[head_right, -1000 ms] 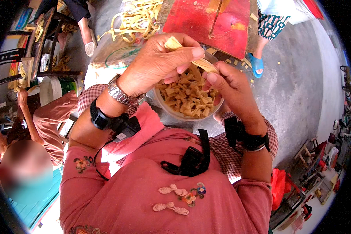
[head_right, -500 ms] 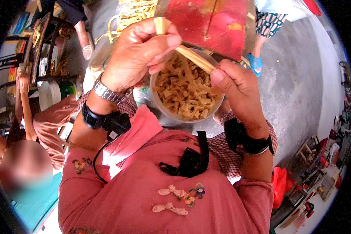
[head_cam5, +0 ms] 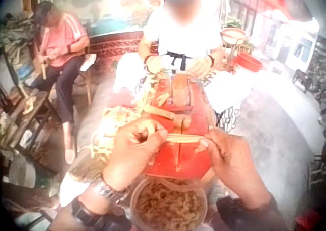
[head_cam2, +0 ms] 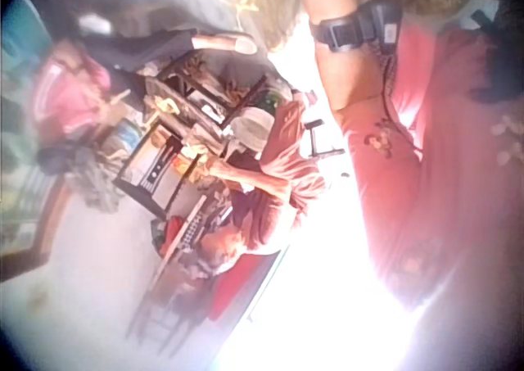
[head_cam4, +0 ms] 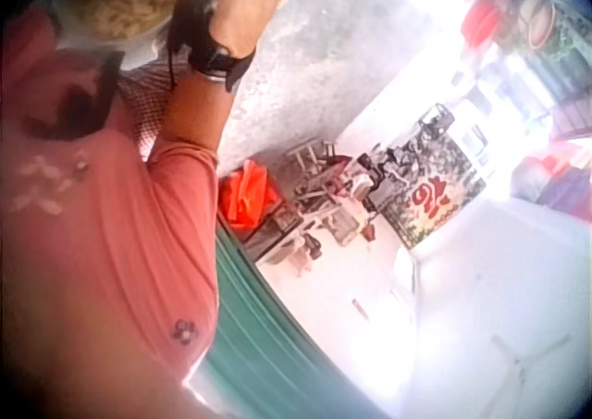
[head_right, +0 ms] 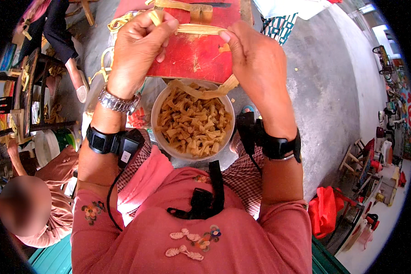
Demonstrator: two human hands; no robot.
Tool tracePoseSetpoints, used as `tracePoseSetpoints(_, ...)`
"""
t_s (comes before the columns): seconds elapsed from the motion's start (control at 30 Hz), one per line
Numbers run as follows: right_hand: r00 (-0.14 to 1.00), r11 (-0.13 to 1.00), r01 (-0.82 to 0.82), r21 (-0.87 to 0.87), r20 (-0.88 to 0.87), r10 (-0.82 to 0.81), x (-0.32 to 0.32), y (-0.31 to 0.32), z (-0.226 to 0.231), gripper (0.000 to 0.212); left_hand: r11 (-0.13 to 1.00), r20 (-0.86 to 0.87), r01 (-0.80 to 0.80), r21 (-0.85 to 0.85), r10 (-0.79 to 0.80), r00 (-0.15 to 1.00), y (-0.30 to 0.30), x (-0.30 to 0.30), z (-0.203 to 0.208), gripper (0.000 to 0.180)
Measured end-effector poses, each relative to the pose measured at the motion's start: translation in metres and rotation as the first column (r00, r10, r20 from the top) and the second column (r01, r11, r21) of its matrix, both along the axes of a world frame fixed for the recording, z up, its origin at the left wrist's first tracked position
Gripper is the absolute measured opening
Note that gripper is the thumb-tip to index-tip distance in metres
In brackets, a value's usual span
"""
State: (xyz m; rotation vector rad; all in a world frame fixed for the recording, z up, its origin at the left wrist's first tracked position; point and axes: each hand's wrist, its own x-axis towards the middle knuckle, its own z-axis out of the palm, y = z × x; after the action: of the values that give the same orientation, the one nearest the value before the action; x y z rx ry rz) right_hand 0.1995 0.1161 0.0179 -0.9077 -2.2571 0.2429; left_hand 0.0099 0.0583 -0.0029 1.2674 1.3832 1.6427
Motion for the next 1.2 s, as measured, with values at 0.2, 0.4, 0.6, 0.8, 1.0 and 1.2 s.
tracePoseSetpoints(0.2,0.996,0.993,0.041,-0.113,0.079,-0.032,0.011,0.003,-0.031,0.022,0.980,-0.519,-0.189,-0.063,0.129,0.845,-0.007,-0.001,-0.027,0.015)
tracePoseSetpoints(0.4,0.953,0.872,-0.292,-0.394,-0.201,0.228,0.013,-0.042,-0.011,0.021,0.874,-0.416,0.325,-0.362,-0.463,0.783,-0.054,0.002,-0.024,0.021)
tracePoseSetpoints(0.6,0.899,0.835,-0.429,-0.344,-0.070,0.433,-0.002,-0.077,-0.022,0.016,0.494,0.129,0.435,-0.753,-0.537,0.834,-0.078,0.019,-0.028,0.025)
tracePoseSetpoints(0.8,0.656,0.520,-0.724,-0.452,-0.219,0.723,-0.010,-0.137,-0.052,0.005,0.587,0.683,0.648,-0.486,-0.209,0.700,-0.081,0.028,-0.041,0.029)
tracePoseSetpoints(1.0,0.887,0.935,-0.349,-0.063,-0.346,0.307,0.000,-0.096,-0.048,0.011,0.778,0.066,0.391,-0.491,-0.415,0.908,-0.087,0.029,-0.016,0.019)
tracePoseSetpoints(1.2,0.865,0.765,-0.356,-0.537,-0.499,0.053,-0.007,-0.084,-0.046,0.023,0.940,-0.508,0.289,-0.182,-0.342,0.790,-0.089,0.028,0.006,0.016)
